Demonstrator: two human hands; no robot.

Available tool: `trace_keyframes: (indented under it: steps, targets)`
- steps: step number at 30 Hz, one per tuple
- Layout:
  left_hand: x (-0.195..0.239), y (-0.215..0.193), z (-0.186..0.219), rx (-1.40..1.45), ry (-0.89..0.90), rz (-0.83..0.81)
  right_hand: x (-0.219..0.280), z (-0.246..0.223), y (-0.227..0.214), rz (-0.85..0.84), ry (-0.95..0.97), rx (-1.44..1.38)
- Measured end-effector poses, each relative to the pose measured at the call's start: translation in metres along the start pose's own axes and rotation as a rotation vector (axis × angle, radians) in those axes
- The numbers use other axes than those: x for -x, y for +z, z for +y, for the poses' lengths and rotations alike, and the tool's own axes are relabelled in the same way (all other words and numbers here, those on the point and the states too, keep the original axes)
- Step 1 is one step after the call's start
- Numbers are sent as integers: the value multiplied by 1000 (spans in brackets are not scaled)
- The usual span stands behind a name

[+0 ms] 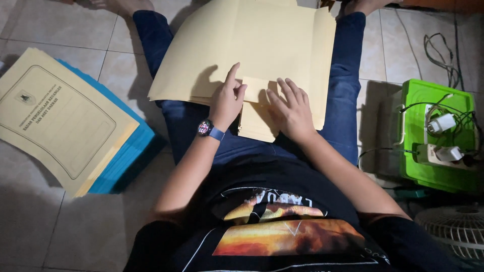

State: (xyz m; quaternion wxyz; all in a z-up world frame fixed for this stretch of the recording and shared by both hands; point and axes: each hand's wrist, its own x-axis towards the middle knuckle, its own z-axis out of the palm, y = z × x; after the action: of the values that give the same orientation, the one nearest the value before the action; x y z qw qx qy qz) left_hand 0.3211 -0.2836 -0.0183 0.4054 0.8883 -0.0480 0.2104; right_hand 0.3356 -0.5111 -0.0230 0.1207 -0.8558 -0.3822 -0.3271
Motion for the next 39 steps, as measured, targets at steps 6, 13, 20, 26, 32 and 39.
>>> trace_keyframes:
  steps: [6,13,20,26,32,39]
  targets:
    - [6,1,13,-346,349,4,4,9,3,10,-7,-10]
    - [11,25,-28,-446,333,-128,0,4,3,5,-35,-3]
    - [14,31,1,-454,359,-155,-8,-7,-9,-108,-9,40]
    - [11,7,-25,-332,416,31,0,21,-60,-161,486,-193]
    - [25,10,-25,-349,439,23,26,3,-17,107,1004,-1177]
    - [39,35,-22,-420,479,-174,26,10,14,-365,721,-583]
